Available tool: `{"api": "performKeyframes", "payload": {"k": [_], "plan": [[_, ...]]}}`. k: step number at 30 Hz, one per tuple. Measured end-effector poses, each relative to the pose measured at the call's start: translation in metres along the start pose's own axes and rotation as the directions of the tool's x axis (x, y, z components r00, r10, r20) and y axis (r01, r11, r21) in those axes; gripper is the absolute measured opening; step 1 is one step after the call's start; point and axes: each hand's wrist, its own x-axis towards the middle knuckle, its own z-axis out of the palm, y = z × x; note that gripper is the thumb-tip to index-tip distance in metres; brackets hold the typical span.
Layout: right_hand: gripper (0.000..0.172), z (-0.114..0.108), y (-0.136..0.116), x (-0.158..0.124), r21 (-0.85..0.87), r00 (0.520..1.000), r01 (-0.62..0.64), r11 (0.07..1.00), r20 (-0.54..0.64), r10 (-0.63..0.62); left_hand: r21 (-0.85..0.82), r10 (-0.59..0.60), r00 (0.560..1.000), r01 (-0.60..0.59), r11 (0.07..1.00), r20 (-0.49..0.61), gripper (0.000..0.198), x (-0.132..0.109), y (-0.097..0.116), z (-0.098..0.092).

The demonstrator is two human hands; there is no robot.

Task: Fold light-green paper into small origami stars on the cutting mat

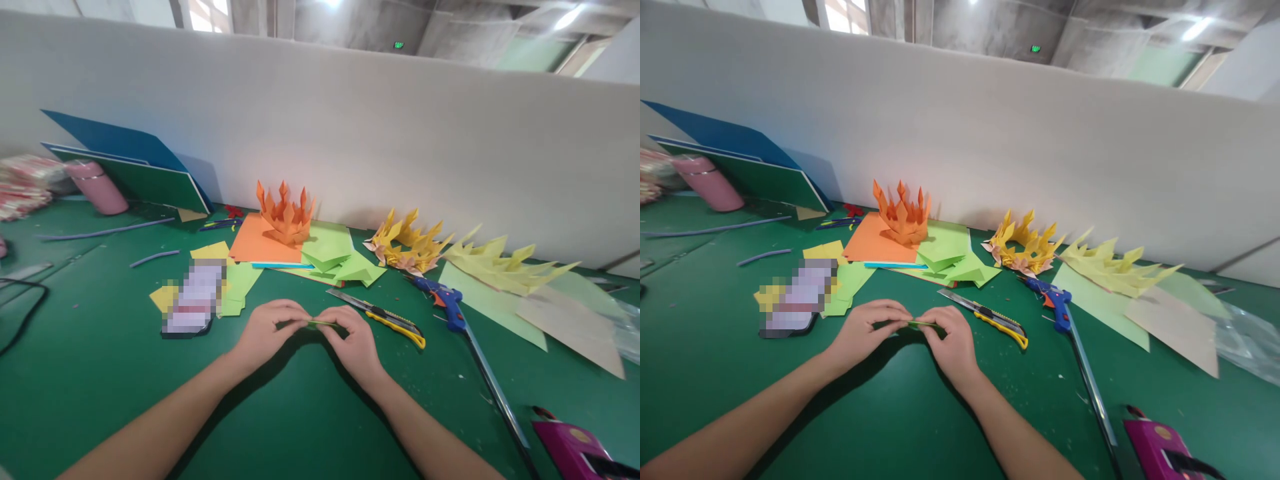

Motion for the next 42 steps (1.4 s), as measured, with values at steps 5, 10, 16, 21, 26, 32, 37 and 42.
{"api": "performKeyframes", "payload": {"k": [5,10,16,21,26,32,37,42], "plan": [[0.033,-0.006,0.008,0.0,-0.135,0.974,0.193,0.972,0.145,-0.174,0.288,0.23,0.952,-0.282,0.915,0.2,0.033,-0.001,-0.009,-0.012],[0.041,-0.012,0.011,-0.002,-0.186,0.94,0.248,0.951,0.284,-0.19,0.356,0.201,0.908,-0.337,0.872,0.367,0.04,-0.001,-0.007,-0.018],[0.018,-0.011,0.012,-0.001,-0.284,0.976,0.135,0.949,0.201,-0.079,0.376,0.223,0.912,-0.352,0.857,0.345,0.031,0.002,-0.001,-0.018],[0.022,-0.013,0.011,0.002,-0.434,0.962,0.136,0.891,0.271,-0.015,0.495,0.076,0.932,-0.256,0.83,0.354,0.024,0.001,-0.008,-0.012],[0.023,-0.023,0.014,0.001,-0.511,0.965,0.112,0.853,0.26,0.029,0.547,0.016,0.929,-0.231,0.805,0.369,0.025,0.002,-0.012,-0.011],[0.02,-0.029,0.024,0.0,-0.421,0.968,0.01,0.907,0.233,0.098,0.548,-0.003,0.935,-0.204,0.811,0.353,0.024,0.003,-0.012,-0.012],[0.031,-0.021,0.023,-0.002,-0.311,0.989,0.023,0.95,0.145,0.023,0.517,0.029,0.938,-0.216,0.829,0.344,0.02,0.001,-0.012,-0.009],[0.037,-0.012,0.015,-0.005,-0.271,0.958,0.203,0.941,0.252,-0.134,0.406,0.117,0.915,-0.282,0.869,0.386,0.022,-0.004,-0.007,-0.004]]}}
